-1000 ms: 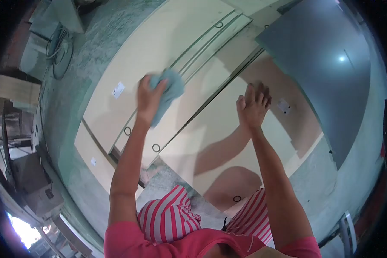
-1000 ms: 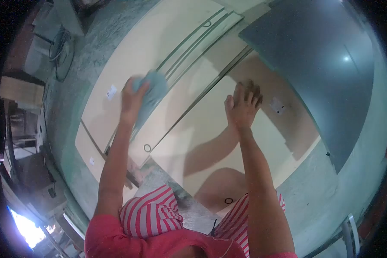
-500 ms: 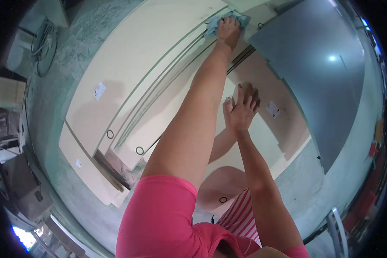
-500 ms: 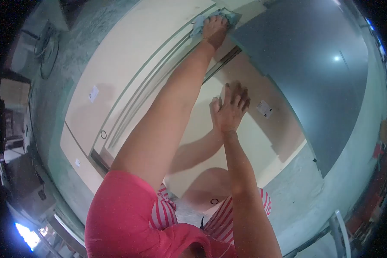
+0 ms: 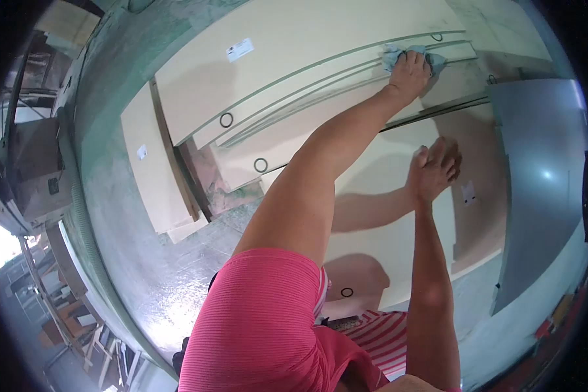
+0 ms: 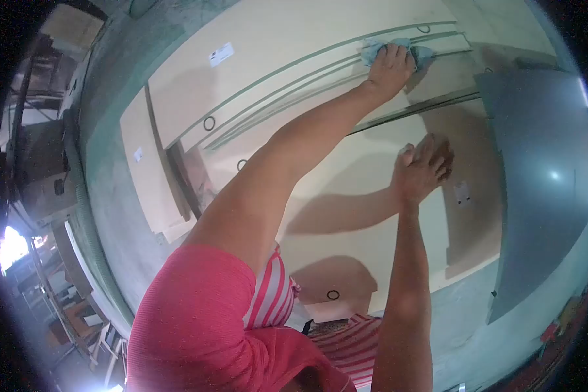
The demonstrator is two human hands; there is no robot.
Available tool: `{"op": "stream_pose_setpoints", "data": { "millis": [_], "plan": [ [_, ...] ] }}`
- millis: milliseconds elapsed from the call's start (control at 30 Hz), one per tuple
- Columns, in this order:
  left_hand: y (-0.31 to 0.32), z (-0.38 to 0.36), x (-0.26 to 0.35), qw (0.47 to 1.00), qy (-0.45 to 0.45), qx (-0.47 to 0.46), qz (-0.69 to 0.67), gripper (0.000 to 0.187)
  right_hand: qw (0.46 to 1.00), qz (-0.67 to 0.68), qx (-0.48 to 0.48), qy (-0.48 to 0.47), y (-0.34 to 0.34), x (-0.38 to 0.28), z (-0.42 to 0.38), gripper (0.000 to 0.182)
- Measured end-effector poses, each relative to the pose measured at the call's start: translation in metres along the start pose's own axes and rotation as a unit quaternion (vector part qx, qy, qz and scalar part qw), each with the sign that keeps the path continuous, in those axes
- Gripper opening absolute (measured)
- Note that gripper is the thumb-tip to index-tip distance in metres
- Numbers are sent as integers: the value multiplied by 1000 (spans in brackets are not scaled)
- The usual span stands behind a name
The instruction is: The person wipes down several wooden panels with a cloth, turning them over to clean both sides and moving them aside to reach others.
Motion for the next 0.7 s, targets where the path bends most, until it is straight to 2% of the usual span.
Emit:
{"op": "stream_pose_setpoints", "data": {
  "millis": [67, 200, 300, 333, 433, 500, 600, 633, 667, 700],
  "plan": [
    [-8, -19, -7, 999, -10, 35, -6, 26, 999, -34, 15, -12, 2, 2, -2, 51],
    [-25, -66, -29, 1000, -15, 15, 13, 23, 995, -17, 83, -48, 3, 0, -4, 47],
    [-40, -111, -52, 999, -14, 34, 7, 21, 992, -24, 107, -60, 7, 3, -7, 47],
    [-50, -130, -58, 1000, -17, 14, 13, 22, 995, -40, 75, -46, 12, 7, -9, 55],
    [-75, -182, -84, 999, -34, 1, 33, 23, 992, -12, 106, -68, 26, 19, -7, 56],
    [-89, -224, -97, 998, -44, 5, 44, 23, 994, 18, 90, -63, 41, 43, 0, 54],
    [-117, -289, -127, 995, -58, -56, 52, 26, 980, -69, 3, -185, 76, 87, 18, 49],
    [-125, -315, -138, 992, -67, -85, 56, 27, 981, -66, 5, -183, 63, 88, 14, 49],
    [-130, -345, -150, 989, -92, -114, 36, 28, 967, 63, -110, -220, 42, 92, 12, 47],
    [-137, -373, -164, 983, -113, -141, 17, 28, 957, 97, -150, -230, 26, 96, 4, 45]
  ]
}}
Point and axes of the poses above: each hand's wrist, its own z-axis towards the middle knuckle, its own y-axis out of the palm, x = y × z, the point moved 2 cm from there along z, towards the middle knuckle, and after that the axes turned 3 degrees about -x, right-handed, at the moved point
